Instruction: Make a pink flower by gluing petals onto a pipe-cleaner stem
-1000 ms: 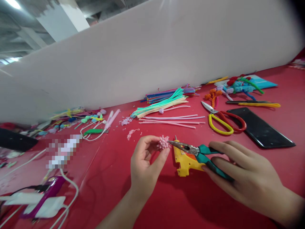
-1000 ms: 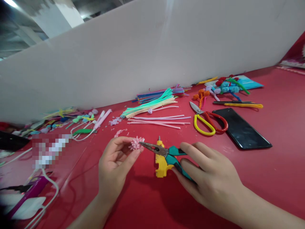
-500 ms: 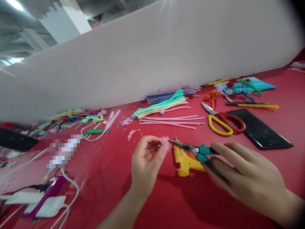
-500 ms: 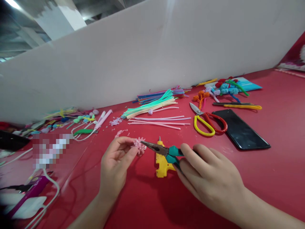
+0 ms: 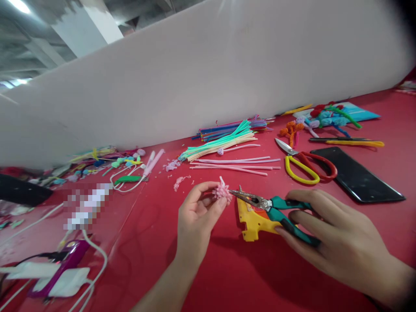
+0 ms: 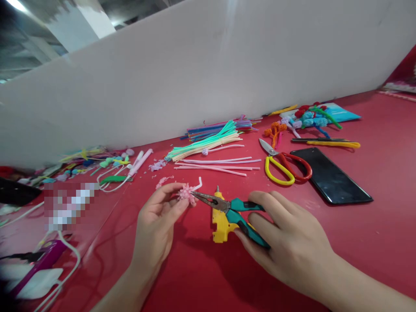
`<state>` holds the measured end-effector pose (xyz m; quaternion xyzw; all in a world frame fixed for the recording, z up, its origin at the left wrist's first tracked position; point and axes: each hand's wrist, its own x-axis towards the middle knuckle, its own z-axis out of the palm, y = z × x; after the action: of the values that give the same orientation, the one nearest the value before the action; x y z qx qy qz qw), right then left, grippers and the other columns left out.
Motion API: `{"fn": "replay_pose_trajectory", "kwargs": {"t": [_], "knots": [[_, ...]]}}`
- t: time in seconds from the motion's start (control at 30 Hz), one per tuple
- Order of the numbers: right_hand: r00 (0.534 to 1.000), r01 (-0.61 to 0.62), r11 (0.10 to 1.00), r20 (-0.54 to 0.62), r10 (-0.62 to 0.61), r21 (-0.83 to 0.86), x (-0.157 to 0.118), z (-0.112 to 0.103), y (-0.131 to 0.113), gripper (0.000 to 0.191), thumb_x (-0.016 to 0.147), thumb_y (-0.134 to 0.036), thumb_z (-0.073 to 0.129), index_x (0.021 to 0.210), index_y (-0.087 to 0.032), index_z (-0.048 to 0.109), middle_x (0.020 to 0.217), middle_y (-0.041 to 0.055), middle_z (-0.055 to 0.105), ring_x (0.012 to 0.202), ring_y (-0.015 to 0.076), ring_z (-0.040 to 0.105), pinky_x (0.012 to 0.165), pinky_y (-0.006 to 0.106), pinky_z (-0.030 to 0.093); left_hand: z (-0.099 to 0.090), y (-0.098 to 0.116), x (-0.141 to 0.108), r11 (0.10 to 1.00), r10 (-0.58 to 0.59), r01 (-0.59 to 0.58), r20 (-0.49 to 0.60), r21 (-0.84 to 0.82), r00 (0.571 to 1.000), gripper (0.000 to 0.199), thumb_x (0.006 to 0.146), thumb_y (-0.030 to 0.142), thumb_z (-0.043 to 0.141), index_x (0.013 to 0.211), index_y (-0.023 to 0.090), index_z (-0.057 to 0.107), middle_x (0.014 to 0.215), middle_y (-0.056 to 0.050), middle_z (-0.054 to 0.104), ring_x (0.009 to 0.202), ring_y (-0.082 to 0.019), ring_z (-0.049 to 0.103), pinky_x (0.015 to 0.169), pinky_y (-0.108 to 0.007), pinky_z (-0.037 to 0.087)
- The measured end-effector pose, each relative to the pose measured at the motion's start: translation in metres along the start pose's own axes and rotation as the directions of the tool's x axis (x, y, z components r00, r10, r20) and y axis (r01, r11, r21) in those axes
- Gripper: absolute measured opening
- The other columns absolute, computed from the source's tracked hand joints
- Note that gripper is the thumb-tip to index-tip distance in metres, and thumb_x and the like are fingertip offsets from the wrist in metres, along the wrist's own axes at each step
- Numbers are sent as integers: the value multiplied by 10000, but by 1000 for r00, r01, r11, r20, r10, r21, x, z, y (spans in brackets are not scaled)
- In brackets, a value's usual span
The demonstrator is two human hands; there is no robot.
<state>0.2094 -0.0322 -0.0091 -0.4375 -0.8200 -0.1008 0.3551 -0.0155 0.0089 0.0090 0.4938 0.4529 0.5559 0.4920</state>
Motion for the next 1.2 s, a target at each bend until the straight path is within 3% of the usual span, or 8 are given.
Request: {"fn": "replay_pose_trajectory", "kwargs": {"t": [0.6,0.97,1.2], "knots": [[1000,-11,1000,27,11,12,-2,2,0,110,878,-235,526,787,-187,562,992,109,581,779,199,606,632,333,491,5,3,-3,999,19,-17,-43,45,999,222,712,234,742,907,185,645,828,-13,652,782,-138,653,751,-237,513],[995,98,983,-9,-101,-155,-5,3,-2,145,867,-182,537,737,-173,600,987,117,621,786,218,557,669,346,445,4,3,-6,997,43,-43,-5,65,999,213,746,229,714,929,172,621,853,-42,685,806,-157,662,750,-257,532],[964,267,907,96,-249,-326,-8,-4,-1,235,875,-100,461,789,-170,669,964,119,671,777,248,566,630,378,395,4,5,-7,995,22,-21,-10,97,1000,205,733,232,725,875,161,596,792,-28,678,721,-152,670,680,-265,564]]}}
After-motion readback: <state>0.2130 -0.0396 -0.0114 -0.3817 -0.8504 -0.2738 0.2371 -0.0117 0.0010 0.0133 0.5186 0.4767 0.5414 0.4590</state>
